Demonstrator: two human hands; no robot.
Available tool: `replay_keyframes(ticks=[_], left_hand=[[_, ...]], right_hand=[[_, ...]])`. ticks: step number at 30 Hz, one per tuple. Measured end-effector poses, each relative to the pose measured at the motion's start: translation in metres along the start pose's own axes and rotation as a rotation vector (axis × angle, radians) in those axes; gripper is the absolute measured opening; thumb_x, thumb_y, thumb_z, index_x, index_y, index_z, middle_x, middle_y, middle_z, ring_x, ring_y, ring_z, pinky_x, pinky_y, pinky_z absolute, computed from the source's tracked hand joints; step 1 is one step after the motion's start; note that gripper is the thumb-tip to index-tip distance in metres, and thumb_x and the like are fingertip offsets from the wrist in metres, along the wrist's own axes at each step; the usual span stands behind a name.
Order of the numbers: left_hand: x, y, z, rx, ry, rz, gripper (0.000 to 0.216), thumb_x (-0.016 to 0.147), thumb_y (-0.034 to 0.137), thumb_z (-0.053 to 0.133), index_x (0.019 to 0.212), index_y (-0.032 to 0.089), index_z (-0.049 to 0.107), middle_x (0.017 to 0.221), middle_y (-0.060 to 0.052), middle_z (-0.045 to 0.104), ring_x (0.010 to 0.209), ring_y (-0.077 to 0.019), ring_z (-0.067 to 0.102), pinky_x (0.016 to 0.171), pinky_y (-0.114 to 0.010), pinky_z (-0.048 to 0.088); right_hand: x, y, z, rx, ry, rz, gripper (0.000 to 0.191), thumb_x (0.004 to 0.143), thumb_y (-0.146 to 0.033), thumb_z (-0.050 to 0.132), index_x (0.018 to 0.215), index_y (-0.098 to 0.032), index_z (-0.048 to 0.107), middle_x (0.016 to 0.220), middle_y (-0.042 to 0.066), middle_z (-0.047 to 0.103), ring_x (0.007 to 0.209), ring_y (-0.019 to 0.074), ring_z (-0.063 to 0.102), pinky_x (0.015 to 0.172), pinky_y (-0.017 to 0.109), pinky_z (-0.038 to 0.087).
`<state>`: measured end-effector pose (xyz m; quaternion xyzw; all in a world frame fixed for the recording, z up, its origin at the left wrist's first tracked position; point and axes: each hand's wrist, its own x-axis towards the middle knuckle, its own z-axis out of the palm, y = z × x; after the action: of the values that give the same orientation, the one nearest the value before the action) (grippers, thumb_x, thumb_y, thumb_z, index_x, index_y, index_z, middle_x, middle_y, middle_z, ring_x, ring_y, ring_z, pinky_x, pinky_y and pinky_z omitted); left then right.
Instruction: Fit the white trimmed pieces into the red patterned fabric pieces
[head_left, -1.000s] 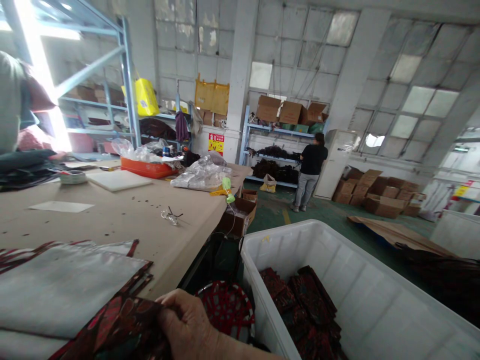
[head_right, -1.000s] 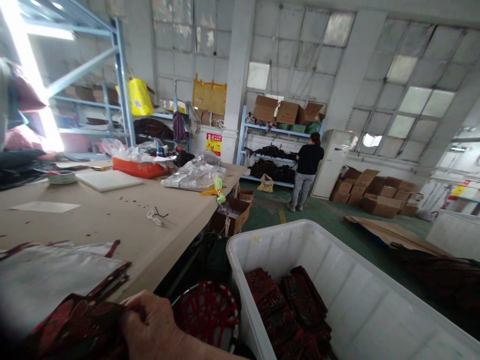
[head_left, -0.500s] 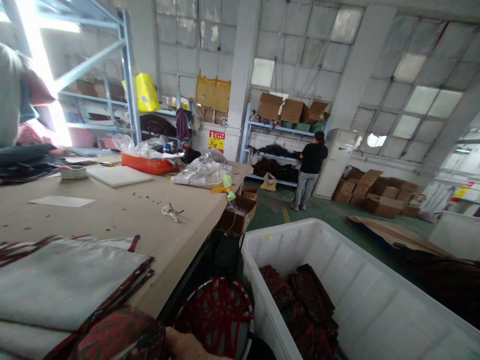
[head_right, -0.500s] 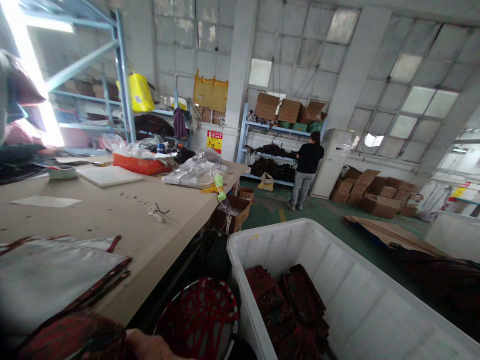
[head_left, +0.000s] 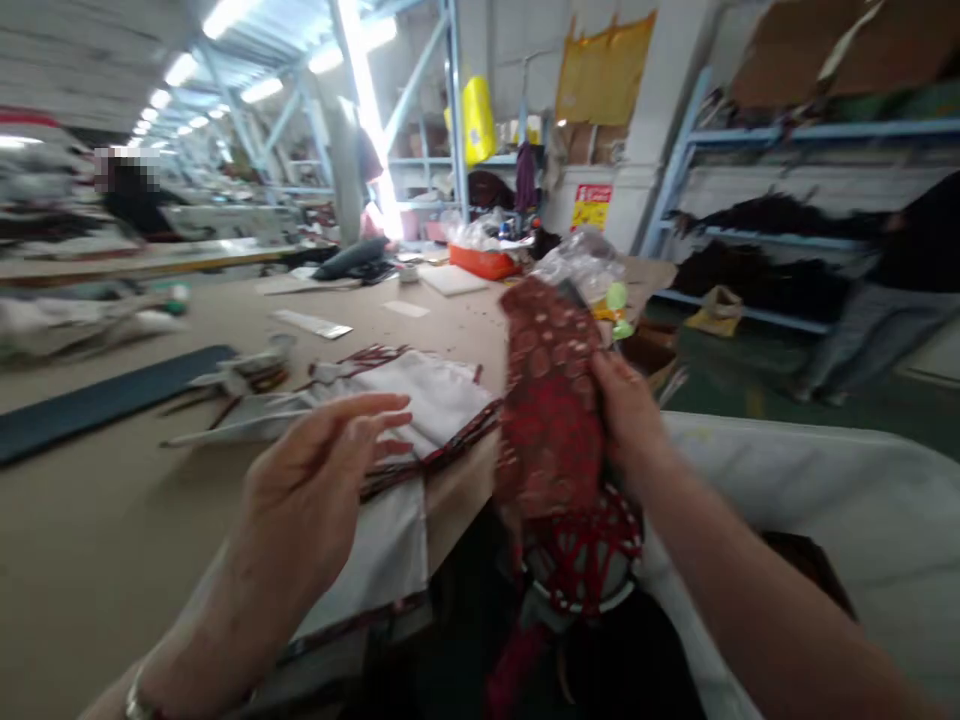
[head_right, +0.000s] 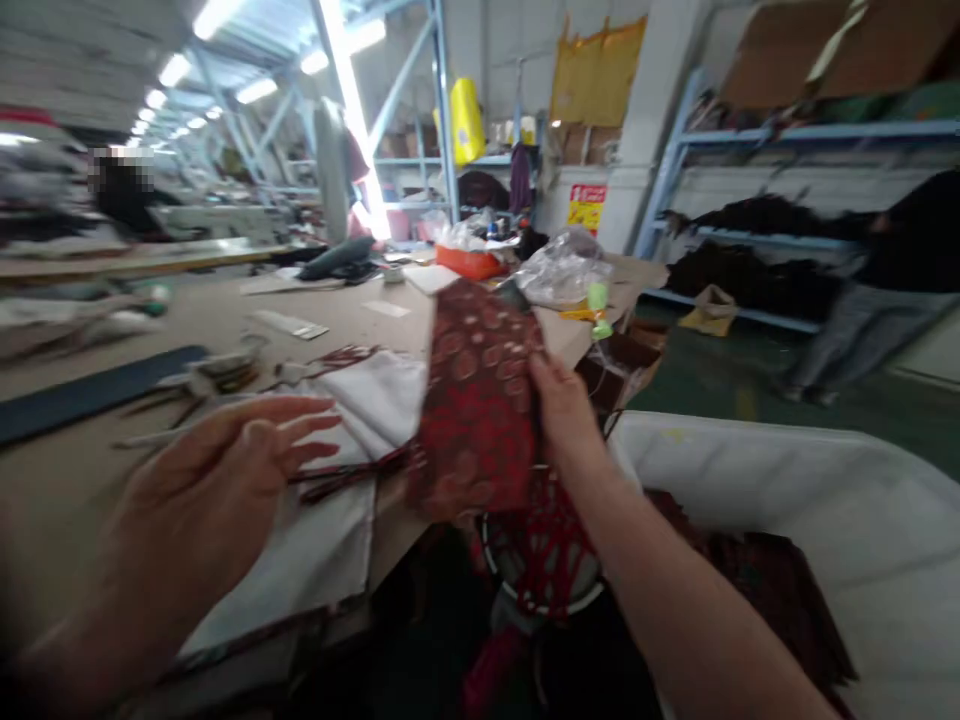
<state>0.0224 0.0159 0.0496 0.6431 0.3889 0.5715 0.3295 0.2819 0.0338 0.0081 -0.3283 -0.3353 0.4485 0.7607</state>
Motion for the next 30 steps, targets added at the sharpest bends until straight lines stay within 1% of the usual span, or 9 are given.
replay_keyframes(ticks=[2, 4, 8, 11, 14, 18, 23, 26, 30], left_hand=[[0.011, -0.003, -0.027, 0.038, 0.059, -0.016, 0.021, 0.083, 0.035, 0.064, 0.088, 0.016, 0.070, 0.093, -0.008, 0.070, 0.084, -0.0196, 0.066, 0.069, -0.030, 0.056], [0.020, -0.015, -0.055, 0.150, 0.093, -0.048, 0.018, 0.079, 0.032, 0.066, 0.081, 0.014, 0.069, 0.085, -0.007, 0.070, 0.078, -0.0175, 0.065, 0.065, -0.027, 0.053], [0.027, -0.048, -0.099, 0.463, 0.064, -0.106, 0.019, 0.075, 0.032, 0.065, 0.076, 0.014, 0.069, 0.071, -0.003, 0.067, 0.062, -0.0125, 0.057, 0.058, -0.023, 0.047], [0.030, -0.066, -0.101, 0.585, -0.087, -0.068, 0.021, 0.078, 0.034, 0.061, 0.076, 0.014, 0.068, 0.066, -0.002, 0.064, 0.061, -0.0128, 0.055, 0.057, -0.023, 0.044], [0.037, -0.076, -0.075, 0.673, -0.221, 0.060, 0.018, 0.080, 0.030, 0.057, 0.078, 0.015, 0.067, 0.071, -0.002, 0.065, 0.064, -0.0130, 0.056, 0.060, -0.023, 0.044], [0.048, -0.081, -0.017, 0.857, -0.484, 0.253, 0.015, 0.084, 0.024, 0.055, 0.089, 0.016, 0.067, 0.088, -0.005, 0.067, 0.078, -0.0166, 0.061, 0.072, -0.027, 0.048], [0.054, -0.095, 0.042, 1.287, -0.714, 0.364, 0.016, 0.082, 0.024, 0.056, 0.088, 0.014, 0.067, 0.097, -0.010, 0.067, 0.094, -0.0259, 0.063, 0.087, -0.036, 0.050], [0.057, -0.102, 0.054, 1.410, -0.735, 0.351, 0.018, 0.084, 0.021, 0.051, 0.089, 0.013, 0.066, 0.095, -0.011, 0.067, 0.092, -0.0267, 0.064, 0.084, -0.037, 0.052], [0.060, -0.107, 0.052, 1.448, -0.745, 0.328, 0.022, 0.087, 0.014, 0.044, 0.087, 0.012, 0.066, 0.089, -0.013, 0.067, 0.085, -0.0280, 0.066, 0.075, -0.037, 0.054]], right_hand=[[0.006, 0.009, -0.035, -0.144, 0.094, 0.112, 0.033, 0.074, -0.040, 0.070, 0.101, -0.021, 0.065, 0.091, 0.003, 0.070, 0.069, 0.0130, 0.063, 0.067, 0.026, 0.049], [0.002, 0.037, -0.078, -0.409, 0.186, 0.224, 0.039, 0.076, -0.048, 0.065, 0.102, -0.019, 0.066, 0.090, 0.008, 0.070, 0.066, 0.0166, 0.062, 0.063, 0.030, 0.048], [-0.030, 0.130, -0.164, -0.919, 0.095, 0.311, 0.035, 0.076, -0.046, 0.055, 0.092, -0.018, 0.067, 0.087, 0.013, 0.070, 0.085, 0.0282, 0.065, 0.079, 0.040, 0.049], [-0.053, 0.195, -0.210, -1.117, 0.108, 0.342, 0.040, 0.074, -0.044, 0.051, 0.099, -0.016, 0.065, 0.102, 0.018, 0.068, 0.102, 0.0352, 0.063, 0.092, 0.047, 0.046], [-0.065, 0.228, -0.231, -1.192, 0.149, 0.313, 0.052, 0.072, -0.042, 0.053, 0.115, -0.014, 0.058, 0.117, 0.020, 0.063, 0.116, 0.0359, 0.056, 0.101, 0.049, 0.042], [-0.069, 0.223, -0.215, -1.135, -0.016, 0.199, 0.063, 0.076, -0.047, 0.048, 0.128, -0.011, 0.050, 0.130, 0.018, 0.057, 0.124, 0.0304, 0.051, 0.109, 0.047, 0.036], [-0.065, 0.184, -0.159, -1.030, -0.061, 0.074, 0.050, 0.081, -0.050, 0.049, 0.116, -0.015, 0.058, 0.120, 0.015, 0.062, 0.113, 0.0279, 0.058, 0.103, 0.047, 0.042], [-0.062, 0.158, -0.128, -0.923, -0.135, -0.024, 0.039, 0.085, -0.044, 0.050, 0.112, -0.018, 0.060, 0.114, 0.011, 0.064, 0.107, 0.0244, 0.060, 0.097, 0.042, 0.046], [-0.047, 0.126, -0.088, -0.824, -0.222, -0.158, 0.026, 0.089, -0.034, 0.050, 0.108, -0.020, 0.061, 0.110, 0.007, 0.065, 0.100, 0.0199, 0.062, 0.087, 0.034, 0.050]])
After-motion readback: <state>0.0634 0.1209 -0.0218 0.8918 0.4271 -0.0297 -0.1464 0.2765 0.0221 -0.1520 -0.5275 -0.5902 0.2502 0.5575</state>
